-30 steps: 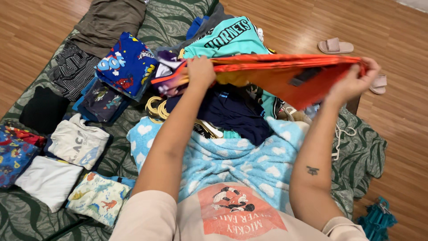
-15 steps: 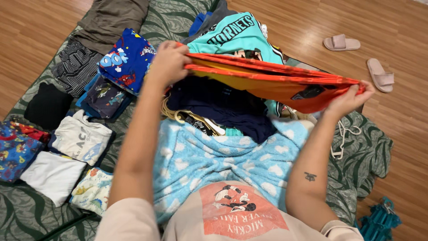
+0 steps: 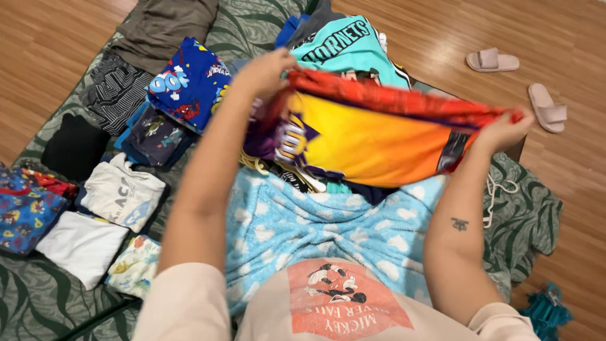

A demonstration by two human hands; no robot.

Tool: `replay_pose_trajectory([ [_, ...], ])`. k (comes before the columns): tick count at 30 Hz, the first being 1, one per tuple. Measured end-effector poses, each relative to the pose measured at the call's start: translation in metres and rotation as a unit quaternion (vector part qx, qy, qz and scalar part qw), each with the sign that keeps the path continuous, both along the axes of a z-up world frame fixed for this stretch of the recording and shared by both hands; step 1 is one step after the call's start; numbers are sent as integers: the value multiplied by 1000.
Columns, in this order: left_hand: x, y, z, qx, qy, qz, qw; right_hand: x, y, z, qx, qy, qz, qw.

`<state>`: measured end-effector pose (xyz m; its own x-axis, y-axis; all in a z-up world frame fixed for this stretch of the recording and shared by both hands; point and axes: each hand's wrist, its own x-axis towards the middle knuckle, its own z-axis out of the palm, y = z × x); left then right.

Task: The person folds various items of clothing, including shirts, shorts, and a jersey, on a green patterned bed cover, then places them into stacks.

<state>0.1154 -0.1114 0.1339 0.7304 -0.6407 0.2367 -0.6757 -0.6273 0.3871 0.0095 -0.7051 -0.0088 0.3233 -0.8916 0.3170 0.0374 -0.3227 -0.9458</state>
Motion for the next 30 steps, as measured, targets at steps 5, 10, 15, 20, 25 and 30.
replay_pose_trajectory([
  [5,-14,18,-73,-84,42,154,984,13,42,-42,-339,246,-142,897],
  [10,-47,61,-101,-99,197,183,958,45,168,-50,-170,121,326,922],
  [15,-75,81,-100,-137,306,120,934,78,311,-3,-274,155,531,787],
  [20,-88,100,-100,-22,138,171,975,92,371,18,-291,247,568,729],
  [25,-77,128,-102,-21,226,241,944,118,346,-19,-204,179,632,726],
  [30,-60,151,-102,-265,155,254,917,120,301,-18,-48,132,582,801],
])
